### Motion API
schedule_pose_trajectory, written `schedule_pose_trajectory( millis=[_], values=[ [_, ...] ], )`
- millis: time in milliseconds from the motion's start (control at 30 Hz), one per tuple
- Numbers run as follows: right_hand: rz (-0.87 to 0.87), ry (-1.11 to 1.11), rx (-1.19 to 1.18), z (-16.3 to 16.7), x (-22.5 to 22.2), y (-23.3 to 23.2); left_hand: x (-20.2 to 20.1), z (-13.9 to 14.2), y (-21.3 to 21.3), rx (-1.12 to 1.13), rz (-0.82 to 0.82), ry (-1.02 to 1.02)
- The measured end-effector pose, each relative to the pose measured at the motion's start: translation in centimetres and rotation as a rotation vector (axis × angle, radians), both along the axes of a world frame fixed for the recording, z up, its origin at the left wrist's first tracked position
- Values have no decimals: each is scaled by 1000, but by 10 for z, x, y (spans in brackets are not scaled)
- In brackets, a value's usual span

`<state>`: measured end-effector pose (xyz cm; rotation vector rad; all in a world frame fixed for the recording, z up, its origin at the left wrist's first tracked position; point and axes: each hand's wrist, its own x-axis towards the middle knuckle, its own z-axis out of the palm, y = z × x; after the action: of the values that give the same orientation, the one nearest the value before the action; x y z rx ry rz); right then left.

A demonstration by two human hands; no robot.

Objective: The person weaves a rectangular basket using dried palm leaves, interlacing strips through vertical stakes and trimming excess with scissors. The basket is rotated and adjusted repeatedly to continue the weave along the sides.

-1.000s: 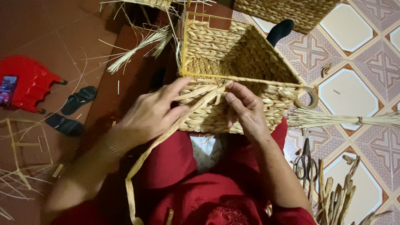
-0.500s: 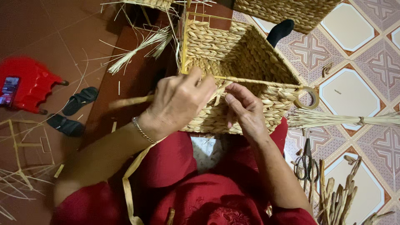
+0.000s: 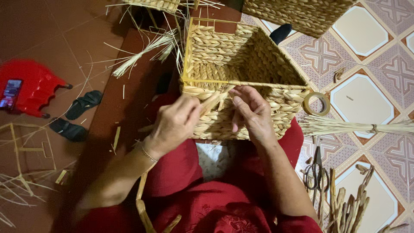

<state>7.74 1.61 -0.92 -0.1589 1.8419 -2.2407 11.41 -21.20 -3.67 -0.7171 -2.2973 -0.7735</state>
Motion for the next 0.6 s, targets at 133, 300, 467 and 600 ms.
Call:
schedule_pose_trajectory(
  millis=[133, 300, 467, 600],
  values=[
    [-19, -3, 4, -3, -1, 1, 12, 6, 17, -76, 55, 138],
    [-36, -23, 1, -3, -2, 3, -1, 21, 6, -136, 23, 150],
    [-15, -10, 22, -4, -2, 6, -12, 31, -8, 207, 53, -20],
    [-14, 13, 56, -6, 0, 8, -6, 47, -5, 159, 89, -19]
  ],
)
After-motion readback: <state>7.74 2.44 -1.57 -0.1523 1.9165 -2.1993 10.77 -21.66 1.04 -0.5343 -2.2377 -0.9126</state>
